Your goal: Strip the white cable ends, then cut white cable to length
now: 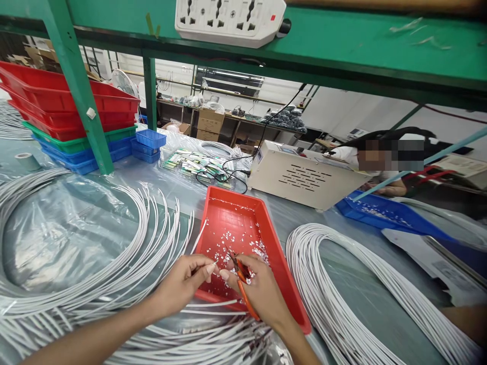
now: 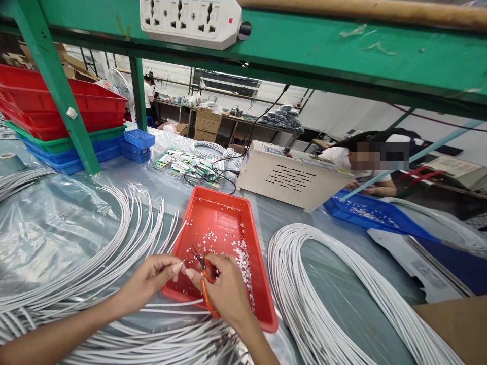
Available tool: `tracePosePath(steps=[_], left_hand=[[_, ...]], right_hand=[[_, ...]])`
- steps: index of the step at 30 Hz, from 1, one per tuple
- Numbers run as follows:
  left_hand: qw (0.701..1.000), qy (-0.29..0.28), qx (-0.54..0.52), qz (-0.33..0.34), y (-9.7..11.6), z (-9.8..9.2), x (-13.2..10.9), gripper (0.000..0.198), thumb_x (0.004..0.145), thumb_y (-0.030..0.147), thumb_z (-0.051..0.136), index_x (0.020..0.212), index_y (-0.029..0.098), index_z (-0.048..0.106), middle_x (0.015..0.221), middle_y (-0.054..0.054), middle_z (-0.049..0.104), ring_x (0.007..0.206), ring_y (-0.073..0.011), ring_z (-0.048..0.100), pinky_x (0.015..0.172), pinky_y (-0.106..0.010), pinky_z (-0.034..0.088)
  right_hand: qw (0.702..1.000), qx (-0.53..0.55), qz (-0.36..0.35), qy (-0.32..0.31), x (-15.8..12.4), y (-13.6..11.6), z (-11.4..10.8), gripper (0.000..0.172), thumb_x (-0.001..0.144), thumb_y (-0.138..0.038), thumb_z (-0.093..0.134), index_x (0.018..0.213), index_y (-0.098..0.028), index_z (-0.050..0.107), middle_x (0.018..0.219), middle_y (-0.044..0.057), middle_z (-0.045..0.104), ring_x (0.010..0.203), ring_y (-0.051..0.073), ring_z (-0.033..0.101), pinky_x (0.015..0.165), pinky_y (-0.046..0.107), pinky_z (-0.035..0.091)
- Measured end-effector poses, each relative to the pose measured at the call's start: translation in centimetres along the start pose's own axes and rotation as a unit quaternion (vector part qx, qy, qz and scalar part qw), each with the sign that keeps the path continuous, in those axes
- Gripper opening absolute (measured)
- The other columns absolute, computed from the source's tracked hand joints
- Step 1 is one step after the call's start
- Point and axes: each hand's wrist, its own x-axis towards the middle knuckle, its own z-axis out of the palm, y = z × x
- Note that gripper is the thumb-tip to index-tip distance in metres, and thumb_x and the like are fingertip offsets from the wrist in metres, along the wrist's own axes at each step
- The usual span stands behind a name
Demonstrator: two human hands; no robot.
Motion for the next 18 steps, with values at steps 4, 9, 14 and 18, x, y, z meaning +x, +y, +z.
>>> tracePosePath(steps=[4, 9, 14, 18], left_hand=[[1.000, 0.010, 0.019, 0.010, 0.0, 0.0, -0.1, 0.035, 0.086, 0.040, 0.041, 0.069, 0.015, 0.057, 0.065, 0.000, 0.052, 0.064, -0.0118, 0.047, 0.062, -0.022, 0.036], [0.999, 0.004, 0.038, 0.016, -0.2, 0.0, -0.3, 0.035, 0.087, 0.040, 0.040, 0.073, 0.014, 0.060, 0.068, -0.001, 0.054, 0.066, -0.0124, 0.047, 0.062, -0.022, 0.036], [0.999, -0.009, 0.037, 0.021, -0.4, 0.1, -0.2, 0.033, 0.087, 0.039, 0.041, 0.074, 0.014, 0.059, 0.068, -0.001, 0.055, 0.066, -0.0122, 0.048, 0.061, -0.022, 0.035], [0.999, -0.028, 0.031, 0.019, -0.1, 0.1, -0.3, 0.035, 0.087, 0.039, 0.040, 0.074, 0.014, 0.060, 0.070, -0.002, 0.057, 0.068, -0.0130, 0.049, 0.063, -0.022, 0.036]], right_hand=[[0.997, -0.074, -0.036, -0.010, 0.0, -0.1, -0.4, 0.029, 0.070, -0.044, 0.060, 0.056, -0.019, 0.054, 0.054, 0.000, 0.053, 0.061, 0.016, 0.043, 0.061, 0.029, 0.029], [0.990, -0.125, -0.064, -0.027, -0.2, -0.6, -0.2, 0.036, 0.071, -0.043, 0.058, 0.050, -0.019, 0.042, 0.048, -0.002, 0.045, 0.056, 0.014, 0.039, 0.060, 0.028, 0.028], [0.988, -0.132, -0.063, -0.039, -0.5, -1.0, 0.1, 0.039, 0.073, -0.045, 0.057, 0.051, -0.019, 0.038, 0.049, -0.002, 0.046, 0.060, 0.015, 0.041, 0.062, 0.027, 0.029], [0.991, -0.116, -0.052, -0.039, -0.6, -1.0, 0.2, 0.041, 0.072, -0.044, 0.058, 0.049, -0.019, 0.035, 0.049, -0.002, 0.043, 0.060, 0.016, 0.041, 0.060, 0.027, 0.029]])
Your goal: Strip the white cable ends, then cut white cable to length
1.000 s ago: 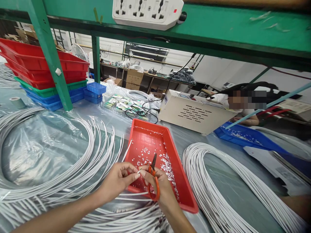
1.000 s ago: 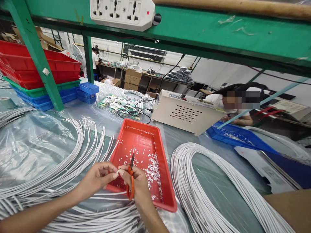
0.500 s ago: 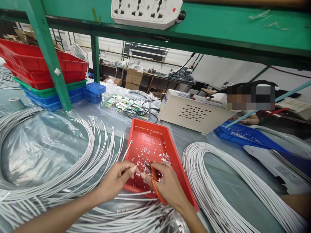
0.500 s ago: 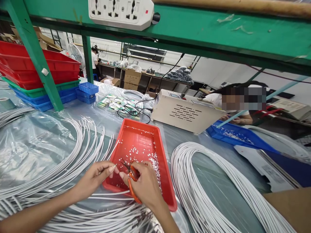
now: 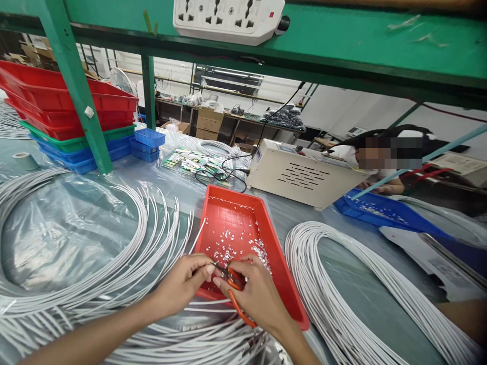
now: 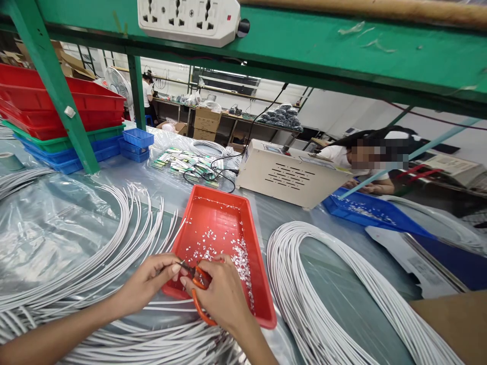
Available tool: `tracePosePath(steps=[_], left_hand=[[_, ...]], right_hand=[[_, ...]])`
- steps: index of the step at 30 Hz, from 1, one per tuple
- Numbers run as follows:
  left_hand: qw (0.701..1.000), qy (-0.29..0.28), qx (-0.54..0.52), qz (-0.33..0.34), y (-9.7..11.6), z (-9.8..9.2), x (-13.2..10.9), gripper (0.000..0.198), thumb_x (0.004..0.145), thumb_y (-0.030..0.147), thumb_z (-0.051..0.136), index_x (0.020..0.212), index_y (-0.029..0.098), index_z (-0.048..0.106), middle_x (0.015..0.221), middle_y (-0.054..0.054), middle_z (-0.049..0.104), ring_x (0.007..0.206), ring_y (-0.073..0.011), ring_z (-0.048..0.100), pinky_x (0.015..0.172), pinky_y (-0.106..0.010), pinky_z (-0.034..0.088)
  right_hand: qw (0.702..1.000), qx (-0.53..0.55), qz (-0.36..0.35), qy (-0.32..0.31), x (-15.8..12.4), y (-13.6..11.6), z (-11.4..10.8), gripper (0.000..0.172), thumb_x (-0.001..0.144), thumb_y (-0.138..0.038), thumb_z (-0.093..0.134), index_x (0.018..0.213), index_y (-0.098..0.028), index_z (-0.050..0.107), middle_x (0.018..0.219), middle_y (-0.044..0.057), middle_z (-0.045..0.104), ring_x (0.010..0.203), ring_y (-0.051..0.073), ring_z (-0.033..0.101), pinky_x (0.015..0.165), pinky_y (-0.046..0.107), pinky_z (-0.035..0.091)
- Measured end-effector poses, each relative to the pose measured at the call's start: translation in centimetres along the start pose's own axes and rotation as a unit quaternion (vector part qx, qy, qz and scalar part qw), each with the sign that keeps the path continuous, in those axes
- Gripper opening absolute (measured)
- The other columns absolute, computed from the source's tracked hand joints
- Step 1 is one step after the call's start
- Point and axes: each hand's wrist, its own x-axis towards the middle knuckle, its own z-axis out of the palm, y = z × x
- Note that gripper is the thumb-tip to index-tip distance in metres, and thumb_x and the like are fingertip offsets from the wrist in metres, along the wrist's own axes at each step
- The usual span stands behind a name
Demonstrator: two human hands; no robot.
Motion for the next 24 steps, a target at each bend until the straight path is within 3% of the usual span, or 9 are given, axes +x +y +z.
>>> tracePosePath(steps=[8, 18, 24], left_hand=[[1.000, -0.008, 0.027, 0.001, 0.41, -0.05, -0.11, 0.038, 0.087, 0.040, 0.039, 0.075, 0.014, 0.063, 0.071, -0.002, 0.058, 0.068, -0.0131, 0.049, 0.063, -0.023, 0.035], [0.999, -0.037, -0.031, -0.010, 0.47, -0.30, 0.01, 0.036, 0.086, 0.039, 0.044, 0.080, 0.012, 0.066, 0.078, -0.006, 0.063, 0.075, -0.0155, 0.056, 0.068, -0.024, 0.041], [0.995, -0.024, -0.082, -0.048, 0.10, -0.44, 0.37, 0.030, 0.077, 0.039, 0.057, 0.073, 0.011, 0.067, 0.067, -0.004, 0.064, 0.061, -0.0113, 0.052, 0.056, -0.020, 0.035]], right_hand=[[1.000, -0.010, -0.007, -0.006, -0.07, 0.40, 0.01, 0.041, 0.072, -0.041, 0.060, 0.048, -0.019, 0.035, 0.048, -0.003, 0.040, 0.059, 0.015, 0.039, 0.056, 0.025, 0.026], [1.000, -0.016, -0.017, 0.007, -0.14, 0.47, -0.14, 0.043, 0.072, -0.042, 0.061, 0.046, -0.018, 0.036, 0.045, -0.003, 0.040, 0.055, 0.014, 0.037, 0.054, 0.024, 0.024], [1.000, -0.024, -0.014, -0.002, -0.28, 0.36, -0.22, 0.043, 0.074, -0.046, 0.057, 0.046, -0.019, 0.039, 0.045, -0.002, 0.042, 0.055, 0.014, 0.037, 0.053, 0.025, 0.023]])
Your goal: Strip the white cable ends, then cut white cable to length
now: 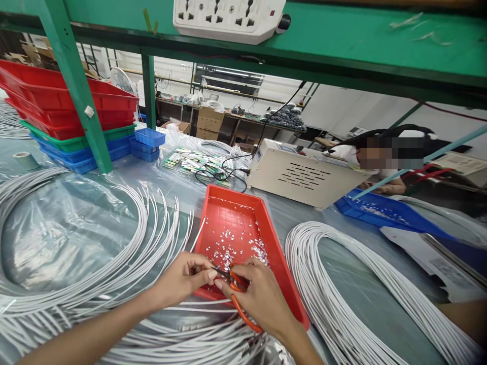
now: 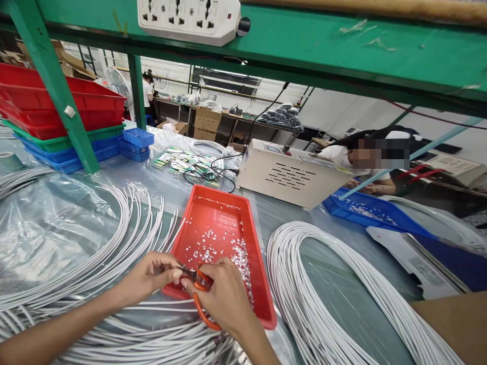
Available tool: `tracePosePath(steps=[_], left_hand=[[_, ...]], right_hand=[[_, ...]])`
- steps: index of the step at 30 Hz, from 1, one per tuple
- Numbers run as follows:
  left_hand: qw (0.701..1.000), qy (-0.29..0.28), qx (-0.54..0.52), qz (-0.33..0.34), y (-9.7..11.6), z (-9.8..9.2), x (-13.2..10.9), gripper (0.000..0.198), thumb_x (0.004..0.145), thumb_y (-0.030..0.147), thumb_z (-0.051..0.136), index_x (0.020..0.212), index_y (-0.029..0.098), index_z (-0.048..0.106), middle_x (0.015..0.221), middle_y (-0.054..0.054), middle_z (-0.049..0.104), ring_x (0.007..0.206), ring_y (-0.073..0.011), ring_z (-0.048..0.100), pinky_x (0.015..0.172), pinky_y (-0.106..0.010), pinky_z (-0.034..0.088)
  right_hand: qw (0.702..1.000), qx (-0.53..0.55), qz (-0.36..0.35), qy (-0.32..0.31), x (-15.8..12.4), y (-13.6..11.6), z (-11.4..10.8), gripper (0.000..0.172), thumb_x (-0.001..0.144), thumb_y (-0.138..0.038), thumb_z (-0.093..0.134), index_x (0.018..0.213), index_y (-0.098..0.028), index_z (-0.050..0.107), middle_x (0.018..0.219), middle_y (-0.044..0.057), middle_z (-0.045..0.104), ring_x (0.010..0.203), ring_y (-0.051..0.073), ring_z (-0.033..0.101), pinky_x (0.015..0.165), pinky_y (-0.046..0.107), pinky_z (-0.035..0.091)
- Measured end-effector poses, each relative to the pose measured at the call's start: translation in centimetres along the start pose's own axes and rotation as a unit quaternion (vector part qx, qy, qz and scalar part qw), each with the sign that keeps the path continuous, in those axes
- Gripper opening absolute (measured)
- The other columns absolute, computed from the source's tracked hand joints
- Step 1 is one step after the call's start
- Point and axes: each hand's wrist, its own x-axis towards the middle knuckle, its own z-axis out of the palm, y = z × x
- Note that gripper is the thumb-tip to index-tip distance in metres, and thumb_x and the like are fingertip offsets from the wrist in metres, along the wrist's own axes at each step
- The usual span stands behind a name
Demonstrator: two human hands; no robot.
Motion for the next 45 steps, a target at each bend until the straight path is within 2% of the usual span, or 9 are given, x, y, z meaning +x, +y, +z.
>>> tracePosePath(steps=[7, 12, 16, 19, 26, 32, 36, 40, 45], left_hand=[[1.000, 0.025, -0.012, -0.013, -0.1, 0.0, 0.1, 0.026, 0.070, 0.035, 0.065, 0.066, 0.009, 0.067, 0.061, -0.006, 0.065, 0.053, -0.0093, 0.046, 0.051, -0.021, 0.031], [0.997, 0.071, -0.030, -0.018, -0.6, 0.3, 0.0, 0.023, 0.065, 0.030, 0.069, 0.056, 0.011, 0.060, 0.055, -0.003, 0.061, 0.048, -0.0076, 0.041, 0.048, -0.021, 0.028], [0.991, 0.130, 0.019, -0.019, -0.5, 0.6, -0.1, 0.021, 0.062, 0.023, 0.068, 0.050, 0.012, 0.054, 0.048, 0.003, 0.052, 0.046, -0.0057, 0.035, 0.045, -0.019, 0.025], [0.986, 0.161, 0.050, -0.018, -0.4, 0.8, -0.2, 0.018, 0.061, 0.016, 0.064, 0.049, 0.013, 0.051, 0.047, 0.005, 0.048, 0.046, -0.0055, 0.036, 0.045, -0.018, 0.026], [0.988, 0.151, 0.009, -0.030, -0.7, 0.8, -0.1, 0.017, 0.062, 0.017, 0.063, 0.053, 0.014, 0.048, 0.048, 0.006, 0.047, 0.045, -0.0046, 0.037, 0.044, -0.017, 0.028], [0.992, 0.094, -0.065, -0.058, -0.6, 0.4, 0.3, 0.023, 0.063, 0.030, 0.066, 0.064, 0.014, 0.050, 0.055, 0.002, 0.055, 0.041, -0.0064, 0.046, 0.041, -0.018, 0.035], [0.993, 0.039, -0.079, -0.080, -0.2, -0.1, 0.4, 0.030, 0.064, 0.038, 0.067, 0.076, 0.012, 0.057, 0.060, 0.001, 0.058, 0.046, -0.0076, 0.050, 0.046, -0.020, 0.040], [0.995, -0.013, -0.050, -0.083, -0.2, -0.3, 0.2, 0.033, 0.071, 0.043, 0.061, 0.072, 0.010, 0.063, 0.058, -0.001, 0.059, 0.051, -0.0083, 0.053, 0.053, -0.021, 0.041], [0.995, 0.047, -0.058, -0.070, 0.2, 0.2, -0.2, 0.025, 0.068, 0.036, 0.065, 0.069, 0.010, 0.064, 0.057, -0.001, 0.059, 0.051, -0.0081, 0.052, 0.052, -0.020, 0.041]], right_hand=[[0.999, -0.041, 0.008, -0.011, -0.2, -0.4, -0.2, 0.047, 0.074, -0.048, 0.055, 0.047, -0.017, 0.032, 0.045, -0.002, 0.038, 0.057, 0.014, 0.036, 0.055, 0.023, 0.023], [0.998, -0.060, 0.020, -0.023, -0.2, -0.9, -0.1, 0.046, 0.075, -0.049, 0.052, 0.049, -0.017, 0.032, 0.047, -0.002, 0.039, 0.059, 0.014, 0.037, 0.056, 0.023, 0.022], [0.996, -0.080, 0.030, -0.017, -0.4, -1.3, 0.2, 0.045, 0.077, -0.050, 0.049, 0.050, -0.017, 0.034, 0.047, -0.001, 0.041, 0.059, 0.015, 0.037, 0.056, 0.024, 0.021], [0.995, -0.088, 0.041, -0.015, -0.7, -1.5, 0.5, 0.045, 0.078, -0.051, 0.045, 0.049, -0.018, 0.034, 0.047, 0.000, 0.042, 0.057, 0.015, 0.038, 0.056, 0.025, 0.021], [0.996, -0.077, 0.039, -0.010, -0.5, -1.7, 0.3, 0.040, 0.077, -0.047, 0.050, 0.051, -0.018, 0.037, 0.048, -0.001, 0.045, 0.055, 0.014, 0.037, 0.059, 0.026, 0.025], [0.999, 0.008, 0.037, -0.021, -0.2, -1.0, -0.5, 0.033, 0.068, -0.041, 0.061, 0.055, -0.019, 0.040, 0.053, -0.003, 0.048, 0.059, 0.014, 0.040, 0.061, 0.026, 0.029], [0.988, 0.123, 0.085, 0.037, 0.0, -0.6, -0.3, 0.034, 0.072, -0.041, 0.057, 0.053, -0.018, 0.042, 0.053, -0.002, 0.044, 0.059, 0.013, 0.041, 0.055, 0.024, 0.030], [0.948, 0.296, 0.117, 0.024, 0.1, -0.7, 0.1, 0.026, 0.073, -0.040, 0.057, 0.063, -0.016, 0.058, 0.057, -0.002, 0.048, 0.057, 0.012, 0.042, 0.056, 0.024, 0.034], [0.880, 0.443, 0.171, 0.000, 0.1, -1.3, 0.6, 0.026, 0.061, -0.038, 0.070, 0.073, -0.014, 0.067, 0.055, -0.003, 0.052, 0.052, 0.009, 0.039, 0.052, 0.022, 0.033]])
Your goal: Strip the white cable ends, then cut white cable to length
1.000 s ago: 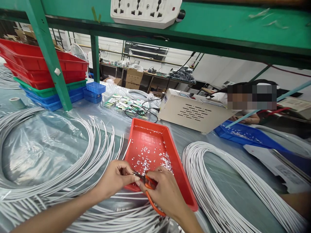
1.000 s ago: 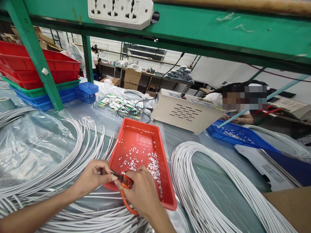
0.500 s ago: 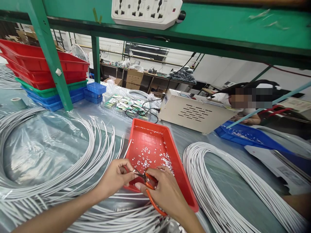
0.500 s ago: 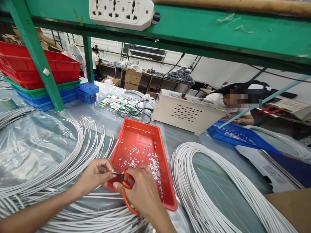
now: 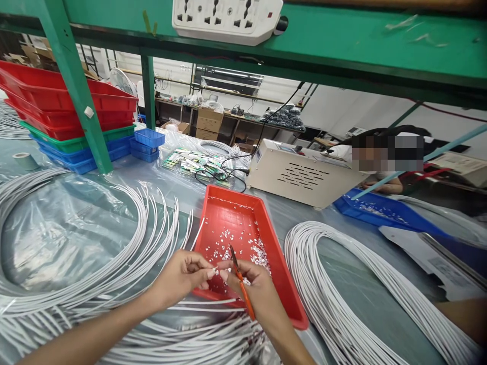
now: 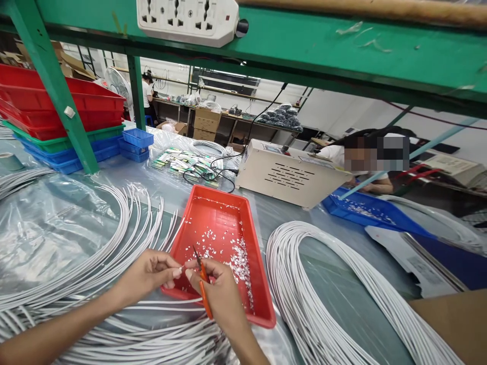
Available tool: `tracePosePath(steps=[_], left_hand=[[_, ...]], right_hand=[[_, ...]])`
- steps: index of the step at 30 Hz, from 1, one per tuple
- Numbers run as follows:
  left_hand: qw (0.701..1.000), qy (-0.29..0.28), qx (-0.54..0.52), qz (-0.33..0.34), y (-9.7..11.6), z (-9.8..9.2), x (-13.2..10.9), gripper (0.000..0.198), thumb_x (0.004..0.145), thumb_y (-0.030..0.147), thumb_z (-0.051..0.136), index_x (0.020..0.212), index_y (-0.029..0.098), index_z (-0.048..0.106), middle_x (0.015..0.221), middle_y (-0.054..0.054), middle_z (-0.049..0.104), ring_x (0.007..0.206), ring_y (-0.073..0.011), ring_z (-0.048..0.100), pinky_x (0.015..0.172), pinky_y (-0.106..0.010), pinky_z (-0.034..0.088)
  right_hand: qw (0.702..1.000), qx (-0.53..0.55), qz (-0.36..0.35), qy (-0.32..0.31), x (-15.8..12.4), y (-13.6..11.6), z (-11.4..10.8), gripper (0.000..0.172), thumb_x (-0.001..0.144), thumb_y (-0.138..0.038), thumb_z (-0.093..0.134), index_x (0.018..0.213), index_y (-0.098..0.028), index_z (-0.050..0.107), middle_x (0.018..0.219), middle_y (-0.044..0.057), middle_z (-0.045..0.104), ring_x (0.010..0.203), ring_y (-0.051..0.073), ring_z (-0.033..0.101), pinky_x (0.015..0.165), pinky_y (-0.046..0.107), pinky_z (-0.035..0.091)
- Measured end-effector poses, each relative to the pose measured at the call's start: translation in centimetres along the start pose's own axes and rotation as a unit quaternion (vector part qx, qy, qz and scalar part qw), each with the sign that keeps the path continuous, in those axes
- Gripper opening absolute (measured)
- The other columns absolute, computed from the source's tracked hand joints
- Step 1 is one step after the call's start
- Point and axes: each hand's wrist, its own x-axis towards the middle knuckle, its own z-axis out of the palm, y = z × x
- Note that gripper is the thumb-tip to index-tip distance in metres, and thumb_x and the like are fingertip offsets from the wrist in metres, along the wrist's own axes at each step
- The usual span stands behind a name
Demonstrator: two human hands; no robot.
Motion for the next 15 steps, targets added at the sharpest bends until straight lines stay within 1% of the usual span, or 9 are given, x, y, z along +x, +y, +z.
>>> tracePosePath(steps=[2, 4, 7, 9, 12, 15], left_hand=[[0.999, 0.030, -0.002, 0.015, 0.1, 0.3, -0.1, 0.023, 0.068, 0.033, 0.066, 0.068, 0.010, 0.064, 0.059, -0.001, 0.060, 0.052, -0.0082, 0.052, 0.052, -0.020, 0.041], [0.998, 0.053, 0.001, 0.024, 0.1, 0.5, -0.3, 0.021, 0.068, 0.031, 0.065, 0.067, 0.010, 0.063, 0.060, -0.002, 0.060, 0.053, -0.0087, 0.052, 0.053, -0.020, 0.042], [0.996, 0.075, 0.015, 0.038, -0.2, 0.7, -0.4, 0.019, 0.069, 0.029, 0.064, 0.067, 0.010, 0.062, 0.060, -0.002, 0.059, 0.055, -0.0100, 0.052, 0.053, -0.021, 0.042], [0.993, 0.092, 0.040, 0.054, -0.4, 0.8, -0.6, 0.018, 0.070, 0.028, 0.062, 0.066, 0.011, 0.062, 0.061, -0.002, 0.059, 0.055, -0.0101, 0.052, 0.052, -0.021, 0.041], [0.983, 0.123, 0.102, 0.095, -0.7, 1.0, -0.8, 0.014, 0.073, 0.024, 0.060, 0.066, 0.012, 0.064, 0.061, -0.001, 0.058, 0.054, -0.0091, 0.049, 0.051, -0.020, 0.037], [0.968, 0.142, 0.155, 0.137, -0.7, 1.2, -1.0, 0.013, 0.074, 0.020, 0.059, 0.065, 0.014, 0.065, 0.061, -0.001, 0.057, 0.055, -0.0087, 0.048, 0.052, -0.019, 0.037]], right_hand=[[0.999, 0.043, 0.016, -0.003, -0.1, 0.1, 0.3, 0.026, 0.054, -0.035, 0.075, 0.070, -0.015, 0.068, 0.055, -0.003, 0.053, 0.051, 0.008, 0.040, 0.052, 0.021, 0.034], [0.996, 0.083, 0.025, 0.002, -0.1, 0.2, 0.6, 0.027, 0.050, -0.033, 0.078, 0.068, -0.015, 0.069, 0.057, -0.002, 0.056, 0.053, 0.009, 0.042, 0.053, 0.021, 0.035], [0.992, 0.122, 0.023, 0.019, 0.0, 0.5, 1.1, 0.028, 0.048, -0.034, 0.079, 0.067, -0.016, 0.069, 0.062, 0.001, 0.060, 0.059, 0.012, 0.048, 0.057, 0.023, 0.039], [0.989, 0.143, 0.026, 0.026, -0.1, 0.6, 1.4, 0.028, 0.047, -0.033, 0.080, 0.066, -0.016, 0.068, 0.061, 0.000, 0.060, 0.058, 0.012, 0.049, 0.059, 0.023, 0.040], [0.982, 0.178, 0.043, 0.043, -0.3, 0.7, 1.9, 0.028, 0.045, -0.032, 0.081, 0.065, -0.017, 0.068, 0.055, -0.002, 0.055, 0.052, 0.010, 0.045, 0.055, 0.023, 0.039], [0.977, 0.199, 0.054, 0.055, -0.5, 0.7, 2.3, 0.027, 0.046, -0.032, 0.081, 0.063, -0.017, 0.067, 0.048, -0.005, 0.048, 0.047, 0.007, 0.038, 0.050, 0.021, 0.035]])
